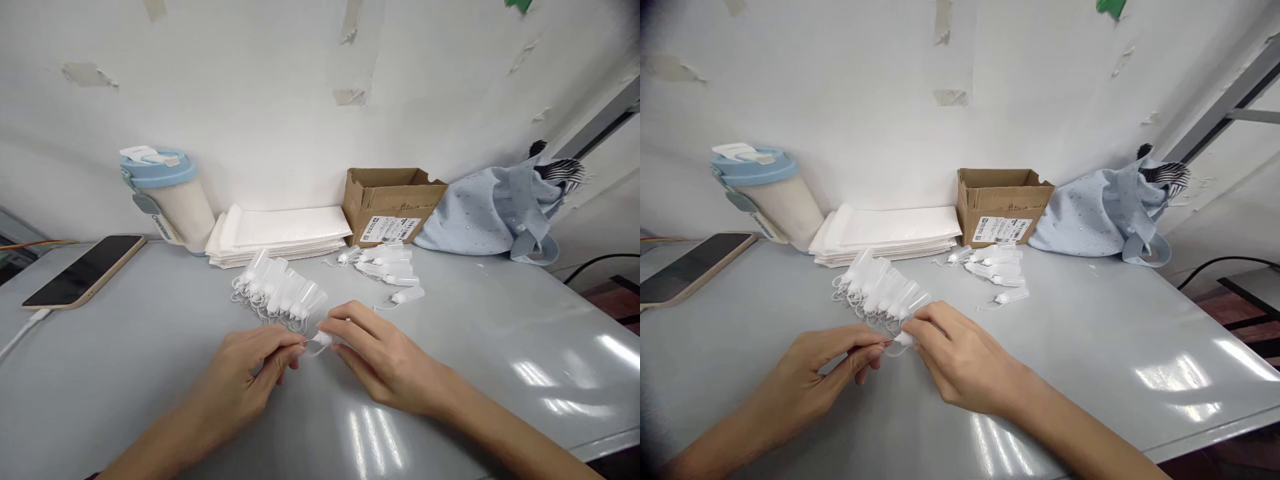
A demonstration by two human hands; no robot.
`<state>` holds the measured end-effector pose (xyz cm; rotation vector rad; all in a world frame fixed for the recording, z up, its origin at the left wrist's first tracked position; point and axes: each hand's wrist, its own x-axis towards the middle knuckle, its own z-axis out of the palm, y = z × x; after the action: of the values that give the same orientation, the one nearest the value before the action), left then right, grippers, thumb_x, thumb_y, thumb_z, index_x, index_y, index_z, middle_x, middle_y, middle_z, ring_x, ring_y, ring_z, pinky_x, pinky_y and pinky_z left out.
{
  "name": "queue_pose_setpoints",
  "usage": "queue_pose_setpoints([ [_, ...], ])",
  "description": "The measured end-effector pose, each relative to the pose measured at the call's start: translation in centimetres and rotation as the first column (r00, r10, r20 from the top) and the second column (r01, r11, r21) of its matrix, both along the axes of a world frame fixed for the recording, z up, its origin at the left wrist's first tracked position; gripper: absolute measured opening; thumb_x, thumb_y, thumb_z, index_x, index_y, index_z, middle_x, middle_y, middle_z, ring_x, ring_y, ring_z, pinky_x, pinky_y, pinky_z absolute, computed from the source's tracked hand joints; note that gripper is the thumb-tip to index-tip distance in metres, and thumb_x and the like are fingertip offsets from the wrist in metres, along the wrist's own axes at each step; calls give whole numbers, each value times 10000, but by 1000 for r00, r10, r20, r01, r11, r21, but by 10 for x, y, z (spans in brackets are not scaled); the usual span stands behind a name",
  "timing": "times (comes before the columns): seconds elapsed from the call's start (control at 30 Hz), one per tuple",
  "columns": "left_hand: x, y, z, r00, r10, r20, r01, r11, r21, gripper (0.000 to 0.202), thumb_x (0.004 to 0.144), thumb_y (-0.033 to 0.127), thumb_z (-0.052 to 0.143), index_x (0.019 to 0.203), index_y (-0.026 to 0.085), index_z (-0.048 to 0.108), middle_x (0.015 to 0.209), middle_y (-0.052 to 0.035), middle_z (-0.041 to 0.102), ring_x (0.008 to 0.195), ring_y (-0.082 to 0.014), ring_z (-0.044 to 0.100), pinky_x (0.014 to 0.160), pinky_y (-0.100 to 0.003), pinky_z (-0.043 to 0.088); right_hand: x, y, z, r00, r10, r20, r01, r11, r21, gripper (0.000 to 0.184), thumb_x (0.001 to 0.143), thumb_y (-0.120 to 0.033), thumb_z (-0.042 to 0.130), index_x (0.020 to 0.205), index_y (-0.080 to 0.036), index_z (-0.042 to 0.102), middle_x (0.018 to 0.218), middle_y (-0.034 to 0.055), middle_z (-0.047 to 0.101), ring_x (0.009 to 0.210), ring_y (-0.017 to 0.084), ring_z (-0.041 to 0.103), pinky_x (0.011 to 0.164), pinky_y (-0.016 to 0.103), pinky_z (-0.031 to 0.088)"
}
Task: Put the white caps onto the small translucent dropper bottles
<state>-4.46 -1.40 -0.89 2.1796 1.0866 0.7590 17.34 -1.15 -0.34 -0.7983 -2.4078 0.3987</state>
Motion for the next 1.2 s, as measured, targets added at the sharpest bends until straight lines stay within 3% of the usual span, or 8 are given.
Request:
queue_pose_setpoints([
  [0.4, 2, 1, 0, 1000, -21, 20, 20, 999, 45, 207, 894, 159, 449, 762, 205, 601, 595, 58, 590, 486, -72, 546, 503, -146, 429, -1, -2, 0, 1000, 16, 19, -16, 1000, 4, 281, 885, -43, 394, 1118, -52, 552, 986, 157, 566, 903, 196, 535, 758, 298, 512],
  [0.73, 2, -1, -13, 998, -60, -13, 61, 991, 121, 195, 899, 131, 429, 818, 195, 594, 614, 45, 569, 502, -84, 513, 501, -172, 403, -3, -6, -9, 996, 1, 86, -16, 985, 171, 440, 749, 89, 353, 1128, -38, 537, 971, 163, 581, 861, 206, 528, 728, 315, 524],
  [0.93, 4, -3, -15, 999, -53, 12, 51, 987, 155, 195, 896, 104, 418, 829, 199, 575, 630, 44, 563, 528, -87, 515, 525, -175, 411, -6, -7, -14, 999, 1, 36, -9, 976, 217, 422, 780, 80, 346, 1147, -53, 508, 943, 159, 588, 842, 201, 525, 705, 319, 532],
  [1.2, -1, -2, -9, 1000, -17, -24, 20, 995, 102, 133, 897, 183, 479, 933, 221, 601, 666, 39, 583, 547, -95, 524, 497, -169, 425, -3, -1, -14, 1000, -9, -21, 13, 984, 180, 401, 825, 47, 372, 1170, -99, 515, 971, 139, 586, 864, 190, 545, 715, 298, 536],
])
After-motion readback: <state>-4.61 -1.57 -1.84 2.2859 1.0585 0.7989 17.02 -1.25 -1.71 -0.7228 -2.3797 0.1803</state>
